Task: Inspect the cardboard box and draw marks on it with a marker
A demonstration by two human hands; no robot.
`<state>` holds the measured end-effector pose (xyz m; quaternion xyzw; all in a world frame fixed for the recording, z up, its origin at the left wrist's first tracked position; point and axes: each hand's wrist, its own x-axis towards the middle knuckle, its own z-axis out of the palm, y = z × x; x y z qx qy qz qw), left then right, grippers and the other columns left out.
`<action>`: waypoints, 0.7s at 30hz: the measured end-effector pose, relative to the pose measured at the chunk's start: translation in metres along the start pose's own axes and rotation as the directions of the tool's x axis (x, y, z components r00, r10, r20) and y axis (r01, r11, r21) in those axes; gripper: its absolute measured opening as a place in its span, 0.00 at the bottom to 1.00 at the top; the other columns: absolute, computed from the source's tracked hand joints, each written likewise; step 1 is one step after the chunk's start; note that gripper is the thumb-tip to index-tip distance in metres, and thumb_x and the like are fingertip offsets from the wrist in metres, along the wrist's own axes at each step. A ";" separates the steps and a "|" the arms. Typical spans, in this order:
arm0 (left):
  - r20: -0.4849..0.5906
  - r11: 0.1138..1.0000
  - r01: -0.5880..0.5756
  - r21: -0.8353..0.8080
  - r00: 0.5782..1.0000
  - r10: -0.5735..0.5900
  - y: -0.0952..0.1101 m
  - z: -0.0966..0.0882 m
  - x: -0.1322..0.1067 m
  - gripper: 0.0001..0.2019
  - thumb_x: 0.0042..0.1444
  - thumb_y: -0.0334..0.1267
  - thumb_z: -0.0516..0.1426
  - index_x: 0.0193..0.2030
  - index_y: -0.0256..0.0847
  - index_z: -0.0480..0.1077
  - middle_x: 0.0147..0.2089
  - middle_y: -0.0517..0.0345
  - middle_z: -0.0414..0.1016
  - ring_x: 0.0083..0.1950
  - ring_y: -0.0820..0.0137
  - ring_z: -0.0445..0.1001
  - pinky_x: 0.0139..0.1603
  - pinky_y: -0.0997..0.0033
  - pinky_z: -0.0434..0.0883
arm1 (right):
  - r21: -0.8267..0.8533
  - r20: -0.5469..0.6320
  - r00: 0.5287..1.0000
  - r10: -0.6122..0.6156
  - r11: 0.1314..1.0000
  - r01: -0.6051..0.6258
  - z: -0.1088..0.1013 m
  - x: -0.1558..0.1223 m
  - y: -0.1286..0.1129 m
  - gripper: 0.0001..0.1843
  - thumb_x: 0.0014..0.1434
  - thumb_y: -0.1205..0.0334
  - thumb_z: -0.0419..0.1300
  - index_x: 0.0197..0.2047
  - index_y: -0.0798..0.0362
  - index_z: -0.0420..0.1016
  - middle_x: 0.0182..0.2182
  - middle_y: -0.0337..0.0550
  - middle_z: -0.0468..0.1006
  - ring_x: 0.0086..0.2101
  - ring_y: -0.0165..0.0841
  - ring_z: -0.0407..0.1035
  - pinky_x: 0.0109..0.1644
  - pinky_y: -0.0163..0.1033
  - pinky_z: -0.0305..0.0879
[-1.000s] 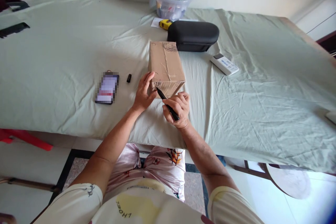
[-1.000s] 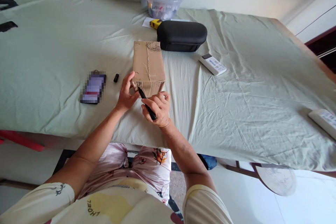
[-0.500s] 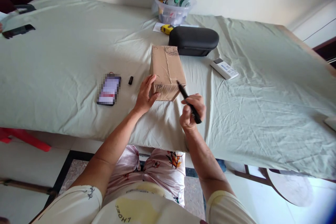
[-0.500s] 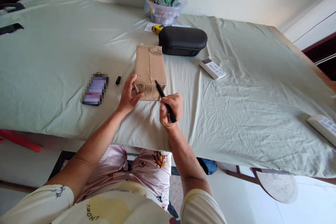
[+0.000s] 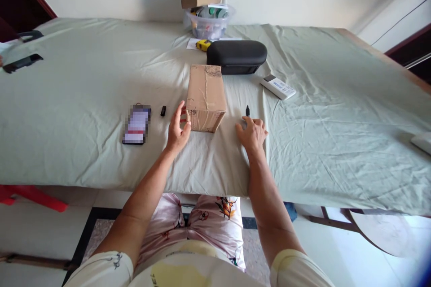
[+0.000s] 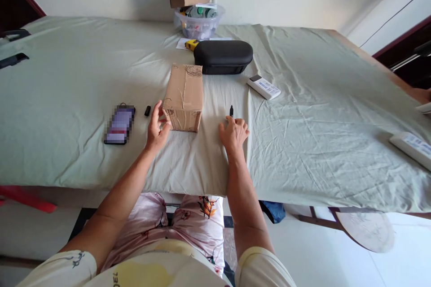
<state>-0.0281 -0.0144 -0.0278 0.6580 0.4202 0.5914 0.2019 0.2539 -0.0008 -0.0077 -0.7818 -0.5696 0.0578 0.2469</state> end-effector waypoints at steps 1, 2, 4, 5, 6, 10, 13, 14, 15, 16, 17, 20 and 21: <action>-0.014 1.000 0.011 -0.010 1.000 -0.012 0.002 0.000 0.000 0.37 0.72 0.62 0.53 0.81 0.52 0.51 0.74 0.42 0.69 0.68 0.57 0.76 0.60 0.58 0.79 | -0.021 0.012 1.000 0.003 1.000 -0.003 0.000 -0.001 -0.001 0.26 0.62 0.51 0.61 0.61 0.49 0.81 0.55 0.57 0.75 0.56 0.52 0.66 0.61 0.63 0.61; -0.033 1.000 0.021 -0.019 0.999 -0.022 0.005 0.000 0.000 0.38 0.71 0.63 0.53 0.81 0.52 0.51 0.71 0.42 0.71 0.67 0.57 0.77 0.59 0.58 0.79 | -0.035 0.019 1.000 0.005 0.999 -0.004 0.000 -0.002 -0.002 0.26 0.62 0.50 0.61 0.60 0.48 0.81 0.56 0.58 0.75 0.57 0.52 0.66 0.61 0.63 0.61; -0.087 0.999 0.035 -0.033 0.996 -0.038 0.009 -0.002 0.001 0.38 0.69 0.66 0.53 0.79 0.51 0.55 0.67 0.42 0.74 0.65 0.57 0.78 0.61 0.56 0.78 | -0.046 0.021 1.000 0.007 0.999 -0.006 0.000 -0.004 -0.004 0.27 0.62 0.49 0.61 0.61 0.48 0.81 0.58 0.58 0.75 0.58 0.53 0.65 0.62 0.63 0.60; -0.125 0.999 0.044 -0.031 0.991 -0.047 0.010 -0.004 0.003 0.37 0.69 0.67 0.53 0.77 0.50 0.57 0.65 0.43 0.75 0.64 0.57 0.78 0.62 0.56 0.77 | -0.041 0.012 1.000 0.005 0.999 -0.005 0.000 -0.004 -0.005 0.27 0.62 0.49 0.61 0.61 0.47 0.81 0.60 0.58 0.75 0.59 0.53 0.65 0.62 0.63 0.60; -0.171 0.998 0.057 -0.018 0.984 -0.059 0.011 -0.005 0.004 0.36 0.69 0.67 0.52 0.75 0.49 0.59 0.64 0.43 0.76 0.63 0.57 0.78 0.62 0.55 0.76 | -0.028 -0.007 1.000 -0.003 1.000 0.003 0.000 -0.004 -0.006 0.27 0.62 0.50 0.61 0.62 0.47 0.80 0.61 0.57 0.74 0.59 0.53 0.65 0.62 0.63 0.60; -0.370 0.983 0.143 0.116 0.924 -0.091 0.015 -0.015 0.009 0.32 0.71 0.65 0.50 0.67 0.42 0.66 0.57 0.43 0.79 0.58 0.59 0.79 0.58 0.58 0.76 | 0.072 -0.156 0.984 -0.085 0.993 0.097 0.002 -0.003 -0.010 0.24 0.64 0.56 0.57 0.62 0.46 0.79 0.60 0.54 0.77 0.59 0.49 0.67 0.62 0.60 0.62; -0.437 0.952 0.206 0.224 0.895 -0.091 0.021 -0.029 0.009 0.27 0.72 0.59 0.50 0.64 0.40 0.68 0.54 0.43 0.79 0.56 0.60 0.79 0.57 0.60 0.76 | 0.138 -0.250 0.960 -0.128 0.976 0.166 0.005 -0.002 -0.011 0.22 0.64 0.59 0.56 0.59 0.47 0.79 0.55 0.53 0.80 0.55 0.47 0.70 0.60 0.58 0.65; -0.441 0.937 0.235 0.257 0.892 -0.102 0.024 -0.037 0.008 0.25 0.72 0.56 0.51 0.64 0.40 0.67 0.54 0.43 0.79 0.56 0.60 0.79 0.58 0.60 0.76 | 0.157 -0.272 0.953 -0.137 0.970 0.184 0.006 -0.002 -0.011 0.22 0.63 0.59 0.56 0.58 0.48 0.80 0.54 0.53 0.80 0.54 0.47 0.70 0.59 0.58 0.66; -0.444 0.917 0.272 0.292 0.888 -0.122 0.027 -0.047 0.007 0.23 0.71 0.52 0.51 0.64 0.39 0.67 0.55 0.42 0.79 0.57 0.60 0.79 0.59 0.60 0.76 | 0.174 -0.290 0.946 -0.145 0.964 0.202 0.008 -0.001 -0.010 0.22 0.62 0.60 0.56 0.57 0.48 0.80 0.53 0.53 0.80 0.54 0.47 0.71 0.59 0.58 0.66; -0.448 0.887 0.320 0.334 0.882 -0.149 0.030 -0.058 0.005 0.21 0.71 0.48 0.52 0.64 0.39 0.67 0.55 0.42 0.79 0.57 0.60 0.78 0.59 0.60 0.76 | 0.192 -0.306 0.940 -0.153 0.957 0.218 0.009 -0.001 -0.010 0.21 0.62 0.60 0.56 0.56 0.48 0.80 0.52 0.53 0.80 0.53 0.47 0.72 0.58 0.58 0.67; -0.458 0.841 0.380 0.386 0.870 -0.184 0.033 -0.072 0.004 0.20 0.70 0.44 0.52 0.64 0.39 0.67 0.55 0.43 0.79 0.58 0.60 0.78 0.60 0.60 0.76 | 0.210 -0.320 0.934 -0.158 0.950 0.233 0.011 0.000 -0.009 0.21 0.61 0.61 0.56 0.56 0.49 0.80 0.51 0.53 0.81 0.53 0.47 0.72 0.58 0.58 0.68; -0.511 0.613 0.575 0.542 0.805 -0.302 0.041 -0.118 -0.002 0.21 0.68 0.40 0.51 0.65 0.37 0.68 0.59 0.41 0.78 0.62 0.58 0.77 0.68 0.56 0.73 | 0.265 -0.346 0.923 -0.167 0.927 0.267 0.014 0.001 -0.010 0.20 0.62 0.61 0.55 0.55 0.50 0.80 0.51 0.54 0.81 0.52 0.46 0.73 0.57 0.58 0.69; -0.524 0.514 0.626 0.586 0.777 -0.348 0.042 -0.133 -0.003 0.22 0.68 0.42 0.52 0.65 0.35 0.68 0.60 0.38 0.77 0.64 0.55 0.76 0.71 0.52 0.70 | 0.282 -0.347 0.922 -0.171 0.919 0.277 0.015 0.001 -0.010 0.20 0.62 0.61 0.55 0.54 0.50 0.79 0.50 0.54 0.81 0.52 0.46 0.74 0.57 0.58 0.69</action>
